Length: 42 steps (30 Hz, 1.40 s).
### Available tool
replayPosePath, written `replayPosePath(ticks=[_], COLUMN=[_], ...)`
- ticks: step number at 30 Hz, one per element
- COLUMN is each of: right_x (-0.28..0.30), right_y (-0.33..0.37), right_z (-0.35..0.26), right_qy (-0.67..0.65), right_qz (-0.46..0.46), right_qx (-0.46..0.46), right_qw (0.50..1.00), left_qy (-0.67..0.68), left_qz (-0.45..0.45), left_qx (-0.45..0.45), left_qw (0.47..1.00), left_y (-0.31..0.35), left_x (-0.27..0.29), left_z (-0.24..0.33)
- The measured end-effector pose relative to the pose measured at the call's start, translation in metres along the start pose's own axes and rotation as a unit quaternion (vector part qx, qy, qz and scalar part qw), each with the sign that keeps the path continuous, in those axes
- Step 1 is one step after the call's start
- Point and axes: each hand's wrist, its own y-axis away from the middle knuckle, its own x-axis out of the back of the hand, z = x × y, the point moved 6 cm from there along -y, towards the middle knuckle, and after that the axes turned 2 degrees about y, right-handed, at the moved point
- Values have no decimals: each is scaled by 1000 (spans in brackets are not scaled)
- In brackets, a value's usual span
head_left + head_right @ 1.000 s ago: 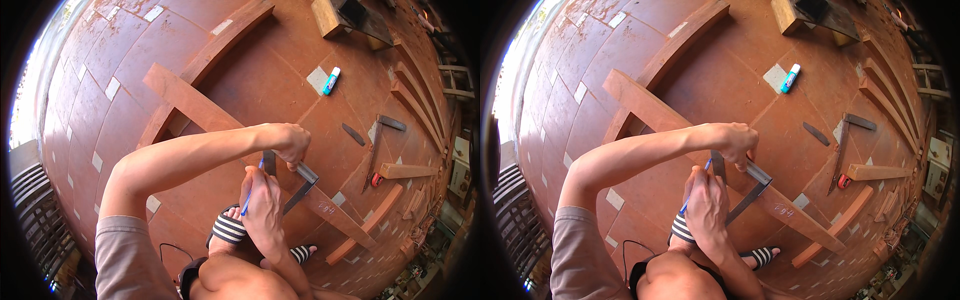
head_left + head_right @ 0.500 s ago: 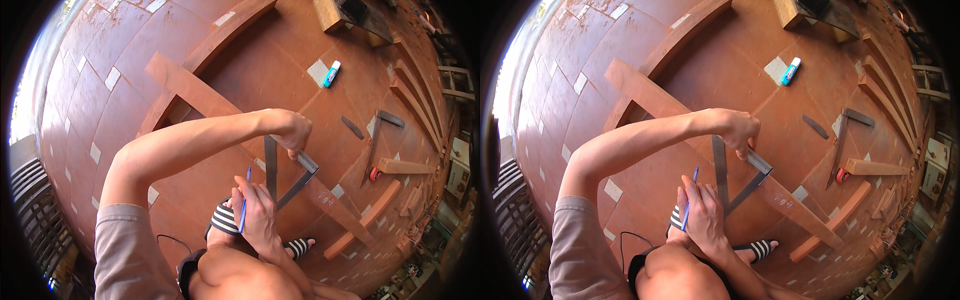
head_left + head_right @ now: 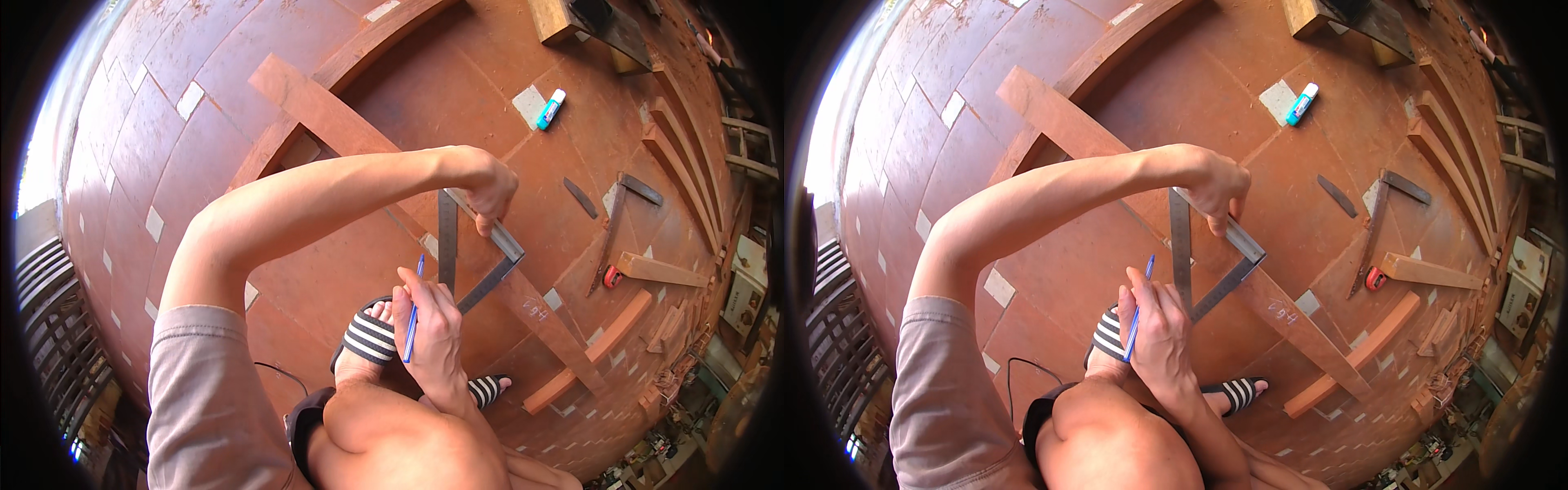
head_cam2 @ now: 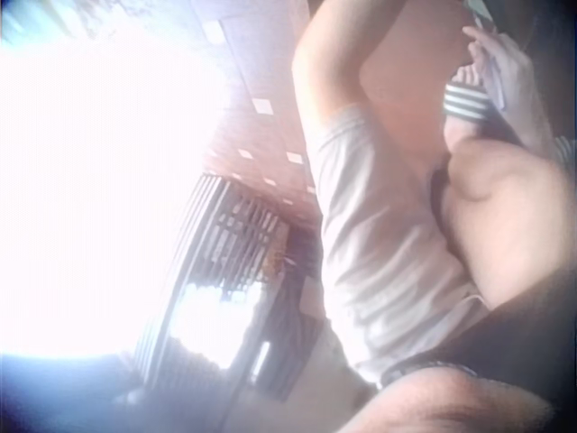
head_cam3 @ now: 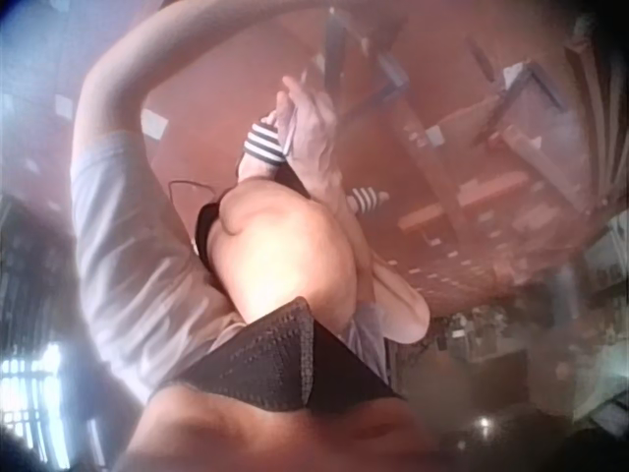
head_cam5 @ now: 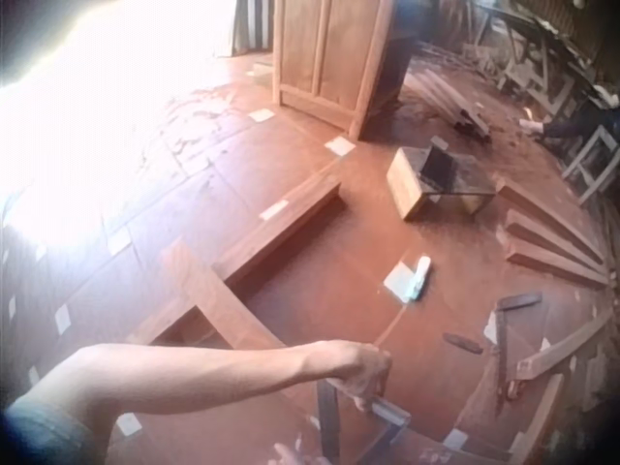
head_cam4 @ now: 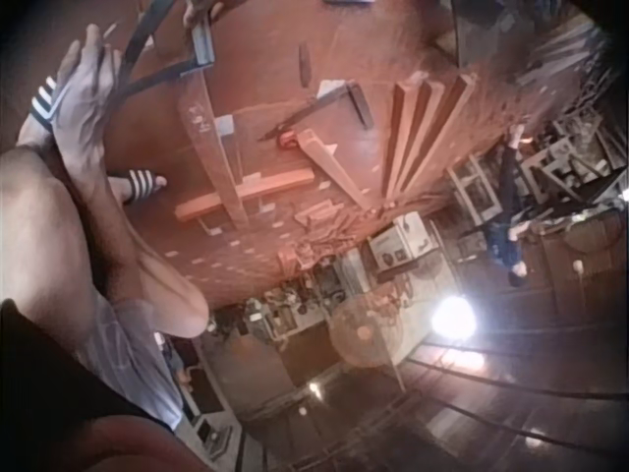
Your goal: The person measures and marks wooden planks using a set square and a pen. They draw lines and write labels on the wood, then use a marker to highlight specific sections before stacking the pieces.
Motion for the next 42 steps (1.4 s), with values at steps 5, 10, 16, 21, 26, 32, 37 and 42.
replayPosePath(ticks=[5, 10, 16, 21, 26, 32, 37, 42], right_x=[3, 2, 5, 5, 3, 3, 2, 1], right_y=[1, 3, 3, 0, -6, -11, -14, -18], right_z=[1, 4, 10, 15, 17, 18, 18, 20], right_qy=[9, 20, 15, 21, 27, 28, 29, 36], right_qz=[5, -8, 8, 15, 27, 27, 30, 31], right_qx=[5, 2, -4, -11, -4, -3, 1, -2], right_qw=[1000, 1000, 1000, 1000, 999, 999, 999, 999], left_qy=[12, 15, 14, 16, 23, 26, 26, 25], left_qz=[10, 6, 11, 15, 13, 19, 20, 18], left_qx=[2, -1, 3, 3, 9, 4, 5, 4], left_qw=[1000, 1000, 1000, 1000, 1000, 999, 999, 1000], left_y=[1, 2, 3, 4, 5, 4, 4, 3], left_x=[1, 1, 2, 2, 2, 1, 0, 0], left_z=[-2, -2, -2, -2, -2, -2, -2, -2])
